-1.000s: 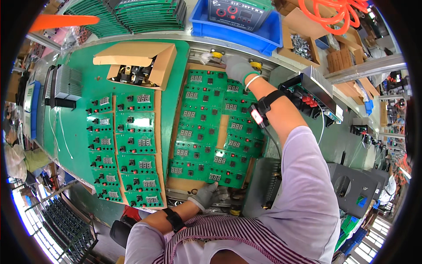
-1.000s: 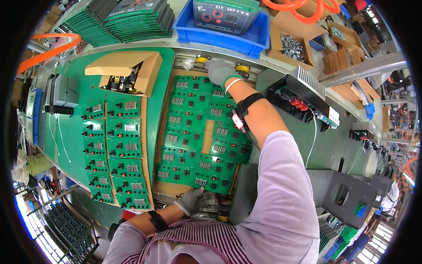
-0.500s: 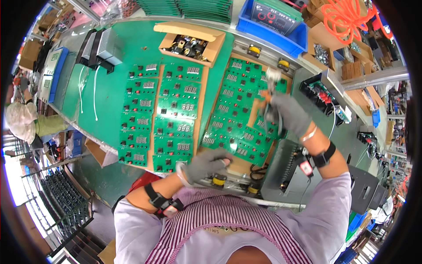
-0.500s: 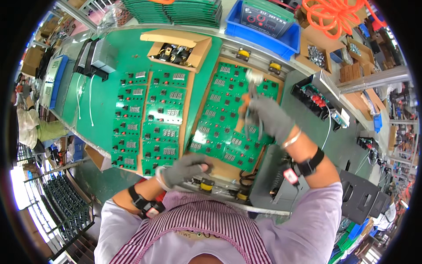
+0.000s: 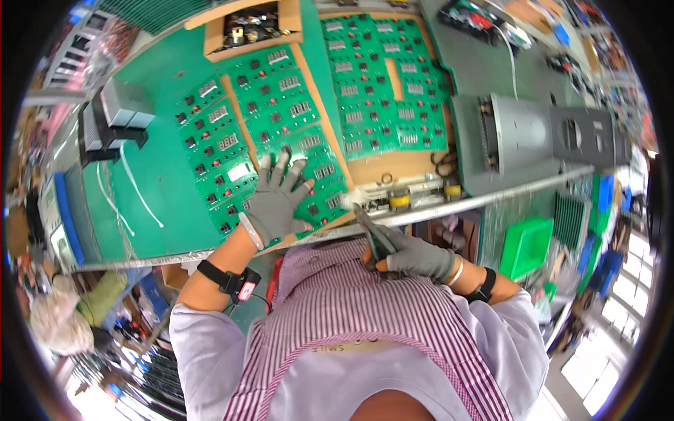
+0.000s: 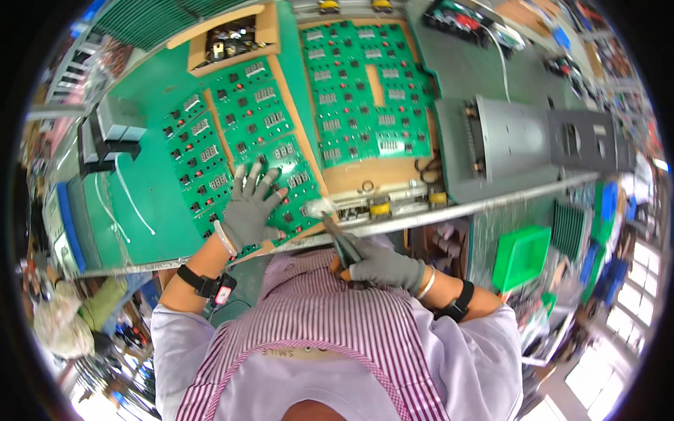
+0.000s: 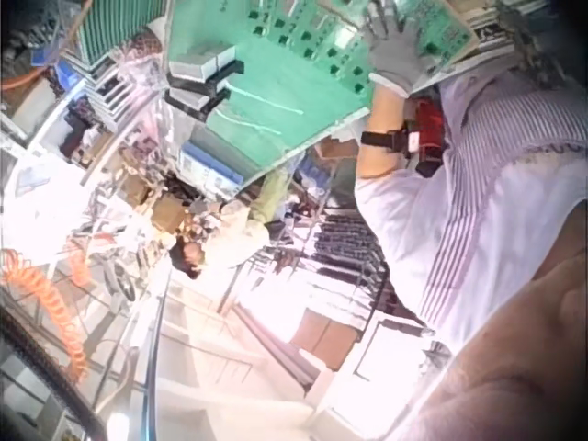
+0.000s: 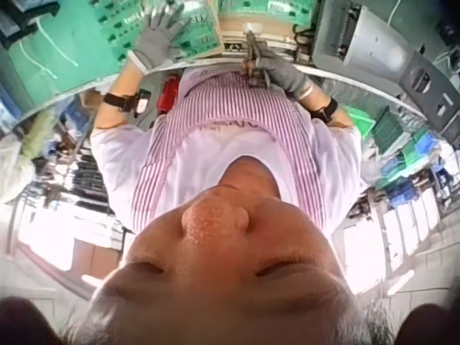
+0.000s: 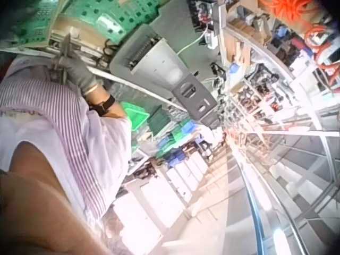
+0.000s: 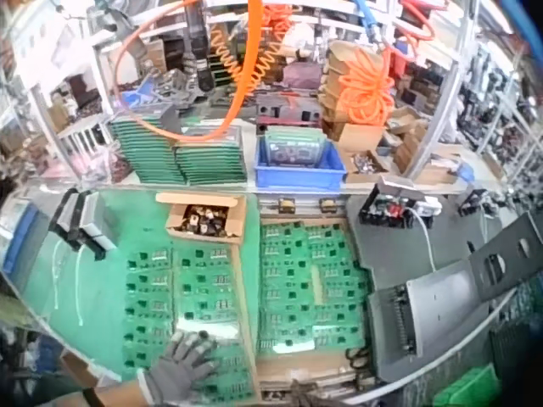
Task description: Assembling and inspecting circuit boards on a factory assembly line.
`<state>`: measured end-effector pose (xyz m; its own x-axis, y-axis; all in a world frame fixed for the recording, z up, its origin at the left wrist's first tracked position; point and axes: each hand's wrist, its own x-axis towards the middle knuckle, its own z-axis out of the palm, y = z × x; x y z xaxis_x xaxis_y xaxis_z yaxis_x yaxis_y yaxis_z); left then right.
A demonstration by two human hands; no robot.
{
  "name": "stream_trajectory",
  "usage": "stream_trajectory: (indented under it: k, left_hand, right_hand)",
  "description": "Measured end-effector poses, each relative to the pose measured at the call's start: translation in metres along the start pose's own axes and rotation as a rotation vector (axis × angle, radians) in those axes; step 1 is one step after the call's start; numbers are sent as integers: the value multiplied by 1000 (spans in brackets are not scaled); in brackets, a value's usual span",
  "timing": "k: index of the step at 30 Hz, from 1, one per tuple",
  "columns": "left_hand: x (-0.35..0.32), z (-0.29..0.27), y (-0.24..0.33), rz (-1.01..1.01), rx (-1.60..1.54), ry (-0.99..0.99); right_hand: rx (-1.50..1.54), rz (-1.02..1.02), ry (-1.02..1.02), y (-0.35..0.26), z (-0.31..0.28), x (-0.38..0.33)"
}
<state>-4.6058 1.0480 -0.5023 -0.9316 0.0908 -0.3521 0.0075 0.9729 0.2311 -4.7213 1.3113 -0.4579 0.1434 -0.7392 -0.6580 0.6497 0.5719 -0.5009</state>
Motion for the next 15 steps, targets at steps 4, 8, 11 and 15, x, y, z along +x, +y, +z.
stream_trajectory:
  k: [4, 8, 11, 15]
  left_hand:
    - [2, 7, -4, 33, 22, -5]
    - [2, 24, -12, 86, 38, 56]
    - [2, 31, -15, 102, 20, 94]
    - [3, 27, -10, 95, 22, 114]
  right_hand:
    - [-1105, -62, 676, 28, 19, 26]
    - [-1230, -18, 875, 59, 17, 42]
    - [-1228, -83, 919, 71, 27, 54]
    - [-1214, -9, 1012, 63, 36, 67]
